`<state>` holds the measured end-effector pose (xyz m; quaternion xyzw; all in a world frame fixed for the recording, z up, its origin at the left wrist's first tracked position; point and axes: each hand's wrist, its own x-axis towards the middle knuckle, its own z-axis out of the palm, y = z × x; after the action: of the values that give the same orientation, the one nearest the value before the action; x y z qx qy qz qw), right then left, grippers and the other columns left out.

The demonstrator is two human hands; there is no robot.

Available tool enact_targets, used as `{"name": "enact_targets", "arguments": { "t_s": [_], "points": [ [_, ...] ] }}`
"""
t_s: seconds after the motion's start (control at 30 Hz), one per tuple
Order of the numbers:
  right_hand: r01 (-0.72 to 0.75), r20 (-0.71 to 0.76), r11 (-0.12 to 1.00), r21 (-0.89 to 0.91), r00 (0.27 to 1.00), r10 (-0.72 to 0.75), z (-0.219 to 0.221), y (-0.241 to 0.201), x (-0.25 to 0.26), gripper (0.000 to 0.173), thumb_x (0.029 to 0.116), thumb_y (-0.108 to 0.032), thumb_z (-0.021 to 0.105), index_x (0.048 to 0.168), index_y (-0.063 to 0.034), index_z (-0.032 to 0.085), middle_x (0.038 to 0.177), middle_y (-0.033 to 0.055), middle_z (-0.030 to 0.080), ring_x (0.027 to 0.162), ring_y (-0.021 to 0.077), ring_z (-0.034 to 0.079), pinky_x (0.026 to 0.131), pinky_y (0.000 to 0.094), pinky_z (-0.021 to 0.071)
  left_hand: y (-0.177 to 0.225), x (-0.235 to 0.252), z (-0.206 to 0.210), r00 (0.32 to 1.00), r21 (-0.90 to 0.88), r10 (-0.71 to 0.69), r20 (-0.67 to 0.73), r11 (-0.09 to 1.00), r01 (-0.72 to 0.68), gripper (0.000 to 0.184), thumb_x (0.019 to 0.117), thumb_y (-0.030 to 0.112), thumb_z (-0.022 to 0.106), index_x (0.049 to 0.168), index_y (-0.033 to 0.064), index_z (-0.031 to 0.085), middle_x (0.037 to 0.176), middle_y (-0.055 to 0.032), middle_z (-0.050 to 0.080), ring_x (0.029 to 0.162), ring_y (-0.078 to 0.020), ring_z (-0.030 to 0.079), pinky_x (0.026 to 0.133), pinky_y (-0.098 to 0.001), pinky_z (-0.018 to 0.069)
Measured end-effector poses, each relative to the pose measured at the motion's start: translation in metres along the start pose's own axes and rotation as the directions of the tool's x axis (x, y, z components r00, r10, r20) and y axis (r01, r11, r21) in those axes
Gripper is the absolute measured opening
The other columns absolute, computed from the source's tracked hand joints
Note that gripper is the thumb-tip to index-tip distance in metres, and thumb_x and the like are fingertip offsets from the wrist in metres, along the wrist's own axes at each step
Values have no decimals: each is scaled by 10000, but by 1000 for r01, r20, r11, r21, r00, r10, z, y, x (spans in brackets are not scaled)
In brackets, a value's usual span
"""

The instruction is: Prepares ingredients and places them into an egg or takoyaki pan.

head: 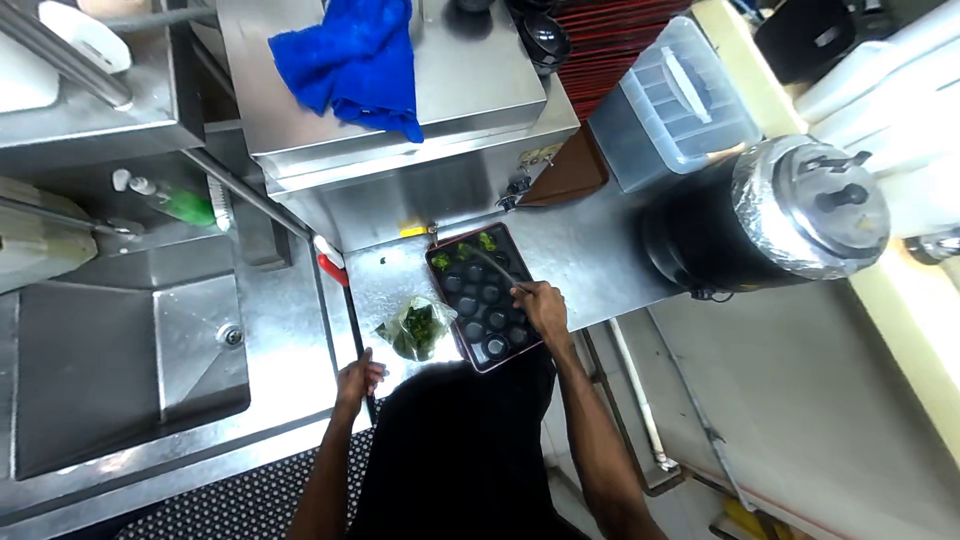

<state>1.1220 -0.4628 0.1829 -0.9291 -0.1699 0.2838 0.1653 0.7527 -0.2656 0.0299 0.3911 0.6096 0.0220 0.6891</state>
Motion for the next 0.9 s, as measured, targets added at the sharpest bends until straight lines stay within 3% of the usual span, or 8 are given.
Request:
{"name": "enact_targets", "arguments": {
  "t_s": [0.17,0.33,0.47,0.57,0.7,0.9],
  "points": [
    [-9,1,998,-57,1000,9,-10,-8,-8,328,1031,-444,595,1220,-233,761,1033,28,792,990,254,744,906,554,556,-1,-1,-1,1000,42,13,4,999,-14,598,1082,483,444,909,-12,731,663,-105,703,407,-123,534,374,-254,409],
    [141,-52,989,41,989,-139,-39,-22,-41,296,1033,-433,615,1188,-240,777,931,-6,793,851,200,744,822,536,565,0,0,-1,1000,39,-3,3,999,3,599,1085,476,442,883,-11,728,652,-104,698,399,-118,526,367,-248,399],
    [264,191,962,-66,950,-248,-60,-44,-81,321,1015,-488,608,1184,-271,774,952,-30,781,896,176,731,859,520,565,0,1,-1,1000,19,-5,9,1000,5,596,1088,465,444,878,-17,725,651,-108,698,402,-127,539,367,-251,412],
    [341,368,880,-329,905,-213,-57,-62,-104,348,1005,-497,574,1227,-294,748,1048,77,767,1005,321,717,861,602,546,0,3,-2,1000,20,-8,14,1000,8,602,1085,473,444,876,-15,728,653,-111,701,396,-125,532,365,-250,407],
    [299,380,805,-512,919,-100,-23,-90,-125,366,1041,-421,518,1239,-172,701,1123,193,724,1051,420,695,839,617,552,0,4,-1,1000,34,-14,9,999,14,601,1086,474,442,874,-9,730,656,-107,702,400,-124,533,367,-249,405],
    [209,280,781,-588,959,-46,34,-123,-134,362,1063,-170,432,1343,5,580,1173,261,680,1013,434,703,794,559,574,-1,4,-1,1000,29,-12,-2,1000,12,595,1084,472,448,876,-9,731,659,-110,703,403,-126,535,364,-247,396]
  ]
}}
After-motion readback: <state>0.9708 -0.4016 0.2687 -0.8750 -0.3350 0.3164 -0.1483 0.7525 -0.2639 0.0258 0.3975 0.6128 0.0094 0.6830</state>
